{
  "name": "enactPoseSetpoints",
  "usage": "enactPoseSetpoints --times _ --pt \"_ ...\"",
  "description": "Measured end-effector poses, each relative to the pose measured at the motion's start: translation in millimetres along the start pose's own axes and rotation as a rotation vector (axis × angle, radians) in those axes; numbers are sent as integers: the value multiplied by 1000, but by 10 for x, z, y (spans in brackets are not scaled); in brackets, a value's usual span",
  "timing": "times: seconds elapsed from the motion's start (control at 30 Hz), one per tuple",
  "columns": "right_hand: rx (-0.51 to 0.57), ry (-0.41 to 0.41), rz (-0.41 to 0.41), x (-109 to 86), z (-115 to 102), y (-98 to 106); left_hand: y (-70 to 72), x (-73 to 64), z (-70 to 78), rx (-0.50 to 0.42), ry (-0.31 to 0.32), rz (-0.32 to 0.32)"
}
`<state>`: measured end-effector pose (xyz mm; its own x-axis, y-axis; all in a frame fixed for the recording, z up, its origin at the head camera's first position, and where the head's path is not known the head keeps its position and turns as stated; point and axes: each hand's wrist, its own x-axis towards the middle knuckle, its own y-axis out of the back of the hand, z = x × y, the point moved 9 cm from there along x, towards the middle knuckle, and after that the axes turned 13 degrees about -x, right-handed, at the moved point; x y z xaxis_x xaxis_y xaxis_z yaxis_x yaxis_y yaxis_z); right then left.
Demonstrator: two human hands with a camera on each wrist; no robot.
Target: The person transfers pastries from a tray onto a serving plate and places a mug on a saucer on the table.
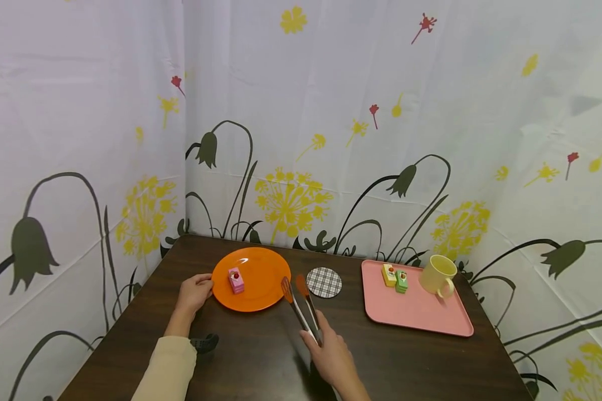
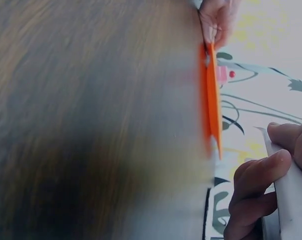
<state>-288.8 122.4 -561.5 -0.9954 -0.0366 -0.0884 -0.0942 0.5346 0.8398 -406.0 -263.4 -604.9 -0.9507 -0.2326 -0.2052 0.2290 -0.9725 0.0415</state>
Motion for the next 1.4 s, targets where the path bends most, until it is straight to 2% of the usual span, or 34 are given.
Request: enactPoseSetpoints --times 0.3,0.53,0.73,0.83,1.13,1.4 --pt "45 -28 14 -51 226 76 0 18 -15 -3 23 9" --pt "241 -35 -47 -78 405 70 23 27 -18 -11 28 -3" --pt "277 -53 -49 -115 554 125 13 19 -50 -6 37 -10" --pt "261 -80 -30 -123 621 181 13 -1 -43 3 31 -9" --pt "95 -198 86 -152 851 447 11 0 -20 12 41 21" --pt "45 -267 97 -183 1146 564 0 41 -26 -22 38 39"
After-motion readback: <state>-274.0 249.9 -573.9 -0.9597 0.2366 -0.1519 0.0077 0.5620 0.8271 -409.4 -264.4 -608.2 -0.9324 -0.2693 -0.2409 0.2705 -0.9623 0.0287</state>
